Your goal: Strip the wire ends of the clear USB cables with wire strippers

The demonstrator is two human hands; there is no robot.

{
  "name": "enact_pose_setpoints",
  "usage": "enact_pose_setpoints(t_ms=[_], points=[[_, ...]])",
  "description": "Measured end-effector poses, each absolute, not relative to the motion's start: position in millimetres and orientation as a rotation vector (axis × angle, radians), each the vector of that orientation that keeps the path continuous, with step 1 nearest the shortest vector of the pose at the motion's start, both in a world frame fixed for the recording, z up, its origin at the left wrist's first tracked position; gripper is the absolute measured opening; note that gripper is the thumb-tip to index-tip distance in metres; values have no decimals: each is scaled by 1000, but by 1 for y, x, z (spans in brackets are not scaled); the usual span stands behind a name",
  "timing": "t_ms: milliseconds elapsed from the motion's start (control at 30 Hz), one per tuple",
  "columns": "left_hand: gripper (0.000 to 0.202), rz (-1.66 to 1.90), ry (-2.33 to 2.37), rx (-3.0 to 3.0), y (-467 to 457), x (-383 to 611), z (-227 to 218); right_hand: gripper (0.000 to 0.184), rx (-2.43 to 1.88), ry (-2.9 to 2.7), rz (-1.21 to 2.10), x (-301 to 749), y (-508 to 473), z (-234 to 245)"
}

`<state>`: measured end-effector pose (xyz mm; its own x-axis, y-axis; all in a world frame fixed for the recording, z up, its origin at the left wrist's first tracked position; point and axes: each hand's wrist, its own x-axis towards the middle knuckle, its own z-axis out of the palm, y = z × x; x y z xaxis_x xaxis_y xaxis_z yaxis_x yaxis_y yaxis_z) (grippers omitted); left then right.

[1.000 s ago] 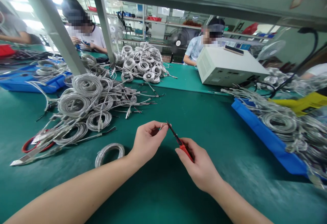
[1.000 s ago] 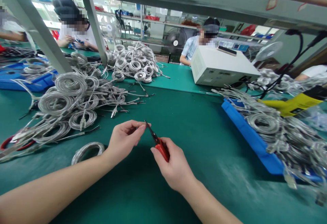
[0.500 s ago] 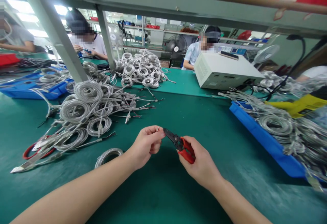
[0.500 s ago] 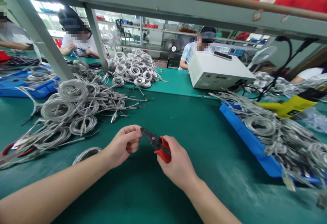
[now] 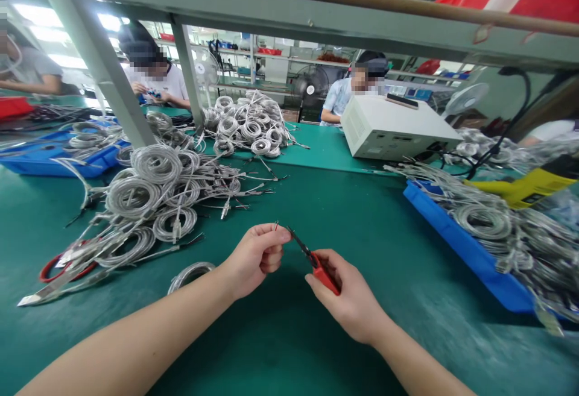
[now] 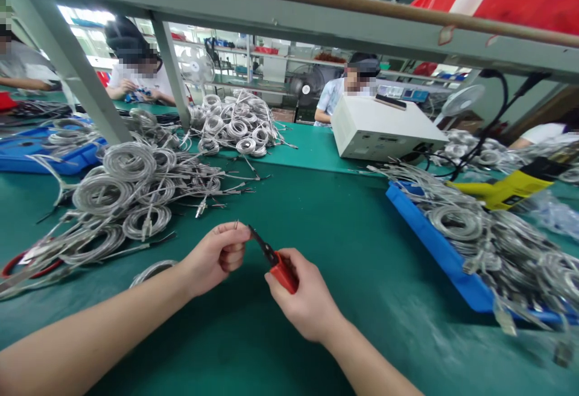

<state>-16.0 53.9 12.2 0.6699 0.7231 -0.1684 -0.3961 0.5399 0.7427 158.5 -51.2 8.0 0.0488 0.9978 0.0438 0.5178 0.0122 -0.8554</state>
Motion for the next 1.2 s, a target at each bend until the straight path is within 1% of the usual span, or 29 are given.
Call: enact_pose_setpoints(t_ms=[133,267,333,433,533,733,933,1200], points=[[33,707,494,728,54,-16,14,23,-1523,-1435,1057,154,-53,13],[34,705,495,722,55,-16,15,32,-1400,-1276,1304,153,-53,12],[32,704,498,718,55,-16,15,34,-1312,-1183,1411,151,-54,11],[23,701,508,713,54,-16,15,35,-1184,-990,1523,148,-56,11],[21,697,512,712,53,-17,14,34,-1147,-890,1534,148,-57,12],[21,728,498,748,51,-14,13,35,-1287,-989,1344,160,-54,19],[25,802,555,871,47,-10,12,35,-1220,-859,1492,168,-53,19],[32,908,611,1050,44,-7,11,34,-1202,-857,1563,165,-55,17]])
